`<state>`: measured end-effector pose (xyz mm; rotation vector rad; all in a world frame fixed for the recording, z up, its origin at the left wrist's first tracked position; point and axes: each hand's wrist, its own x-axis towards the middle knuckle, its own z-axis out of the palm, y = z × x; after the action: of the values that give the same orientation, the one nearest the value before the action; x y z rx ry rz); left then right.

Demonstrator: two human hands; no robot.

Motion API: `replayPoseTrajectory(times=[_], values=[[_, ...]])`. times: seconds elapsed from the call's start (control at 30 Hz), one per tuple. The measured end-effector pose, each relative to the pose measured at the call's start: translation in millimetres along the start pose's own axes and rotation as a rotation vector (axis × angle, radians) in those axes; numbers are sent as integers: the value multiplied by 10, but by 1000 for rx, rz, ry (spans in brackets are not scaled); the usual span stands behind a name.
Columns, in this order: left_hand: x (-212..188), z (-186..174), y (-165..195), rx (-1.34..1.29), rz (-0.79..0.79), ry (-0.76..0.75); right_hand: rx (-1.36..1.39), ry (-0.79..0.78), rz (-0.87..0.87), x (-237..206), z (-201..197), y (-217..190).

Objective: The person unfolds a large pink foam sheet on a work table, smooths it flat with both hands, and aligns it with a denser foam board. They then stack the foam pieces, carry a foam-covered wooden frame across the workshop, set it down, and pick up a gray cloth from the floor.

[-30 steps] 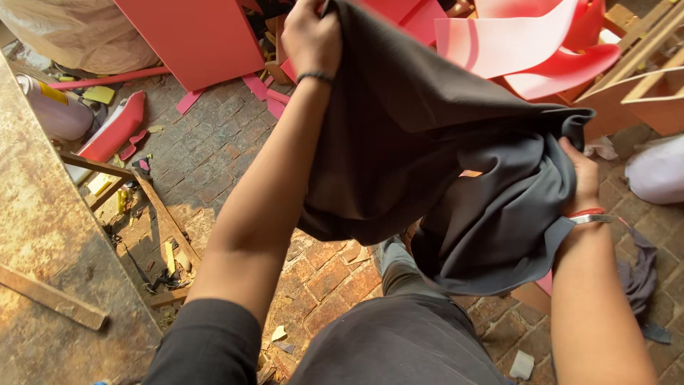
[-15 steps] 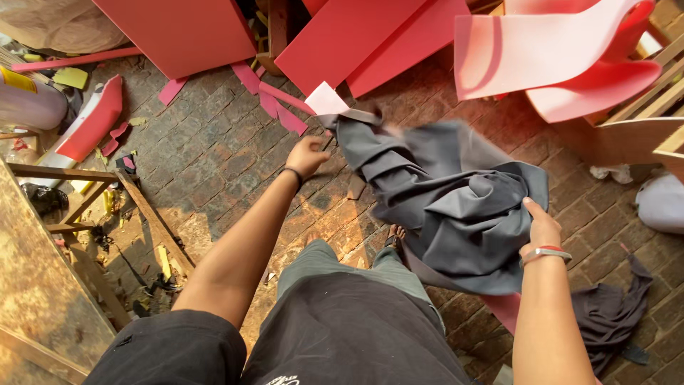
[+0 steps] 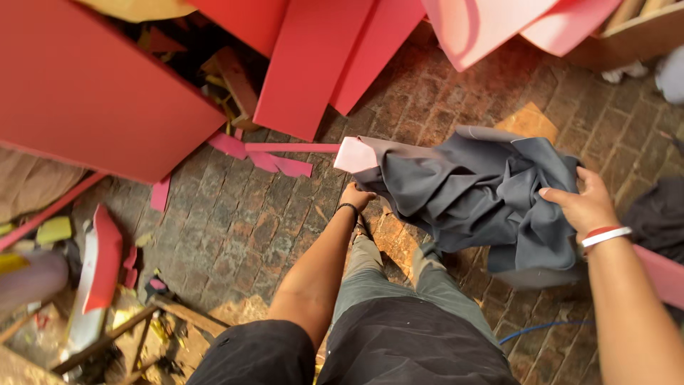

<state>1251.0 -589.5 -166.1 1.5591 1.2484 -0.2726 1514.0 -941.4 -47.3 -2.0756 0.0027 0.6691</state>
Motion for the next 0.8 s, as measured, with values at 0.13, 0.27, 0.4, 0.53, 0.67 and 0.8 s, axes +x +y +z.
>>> replayPoseTrajectory(times=[0.13, 0.27, 0.4, 0.53, 0.67, 0.8], values=[[-58, 140, -3, -187, 150, -83, -472, 95, 101, -280, -468, 58], [-186, 418, 40, -637, 119, -238, -886, 158, 89, -368, -629, 198], [-231, 512, 130, -569, 74, -196, -888, 128, 257, -348, -361, 365], [-258, 556, 189, -552, 93, -340, -981, 178, 290, -406, -286, 554], [-323, 731, 224, -453, 85, -416, -1136, 288, 159, -379, -493, 751], [-350, 910, 180, -422, 111, -159, -1104, 316, 28, -317, -628, 729]])
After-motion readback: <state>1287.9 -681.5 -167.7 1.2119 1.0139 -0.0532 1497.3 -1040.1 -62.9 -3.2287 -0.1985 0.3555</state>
